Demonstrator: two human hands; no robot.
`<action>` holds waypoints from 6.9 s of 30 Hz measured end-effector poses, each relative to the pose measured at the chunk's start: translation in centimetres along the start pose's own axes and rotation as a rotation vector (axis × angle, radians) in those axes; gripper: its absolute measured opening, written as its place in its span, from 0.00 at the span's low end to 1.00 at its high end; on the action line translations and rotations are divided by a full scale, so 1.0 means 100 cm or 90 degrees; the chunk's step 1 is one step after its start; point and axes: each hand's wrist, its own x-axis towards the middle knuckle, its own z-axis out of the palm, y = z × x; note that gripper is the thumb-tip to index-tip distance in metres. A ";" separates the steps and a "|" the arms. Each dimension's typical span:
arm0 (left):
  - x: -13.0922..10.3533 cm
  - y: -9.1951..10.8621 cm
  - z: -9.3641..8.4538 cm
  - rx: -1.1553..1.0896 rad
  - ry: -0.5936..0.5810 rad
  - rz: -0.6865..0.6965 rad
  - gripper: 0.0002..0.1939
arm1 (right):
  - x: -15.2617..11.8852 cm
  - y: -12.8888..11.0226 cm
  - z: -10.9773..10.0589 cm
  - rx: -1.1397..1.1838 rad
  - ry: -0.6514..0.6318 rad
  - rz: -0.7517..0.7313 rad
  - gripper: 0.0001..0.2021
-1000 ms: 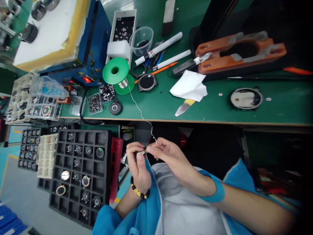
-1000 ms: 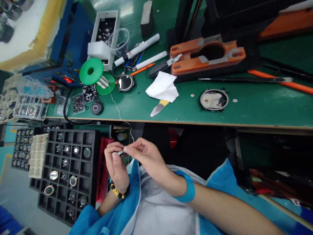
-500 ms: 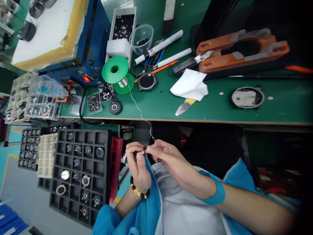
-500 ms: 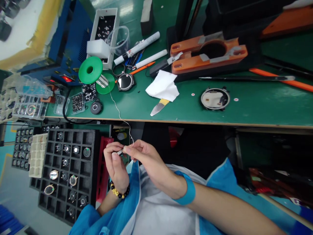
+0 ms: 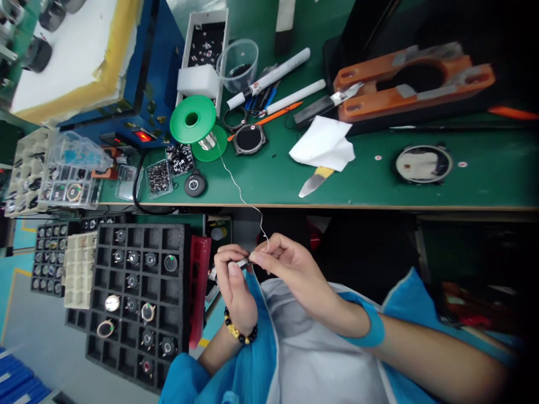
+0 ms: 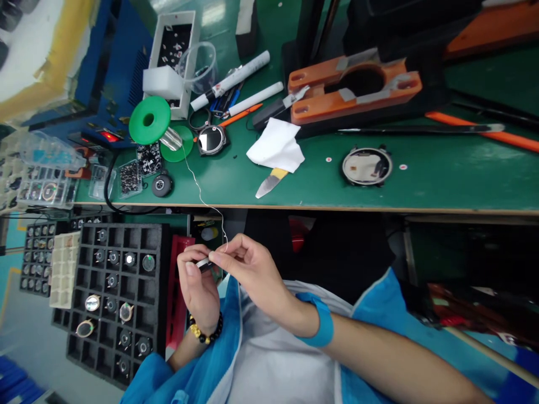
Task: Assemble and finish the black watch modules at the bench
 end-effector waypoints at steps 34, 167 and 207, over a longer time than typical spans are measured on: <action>0.000 0.004 -0.002 0.012 -0.030 -0.128 0.15 | 0.006 -0.004 -0.019 -0.101 -0.078 0.015 0.18; 0.006 0.014 -0.006 0.002 -0.084 -0.166 0.05 | -0.006 -0.054 -0.031 -0.858 -0.217 -0.528 0.07; 0.013 0.021 -0.011 -0.018 -0.172 -0.301 0.03 | 0.000 -0.047 -0.047 -0.786 -0.248 -0.492 0.05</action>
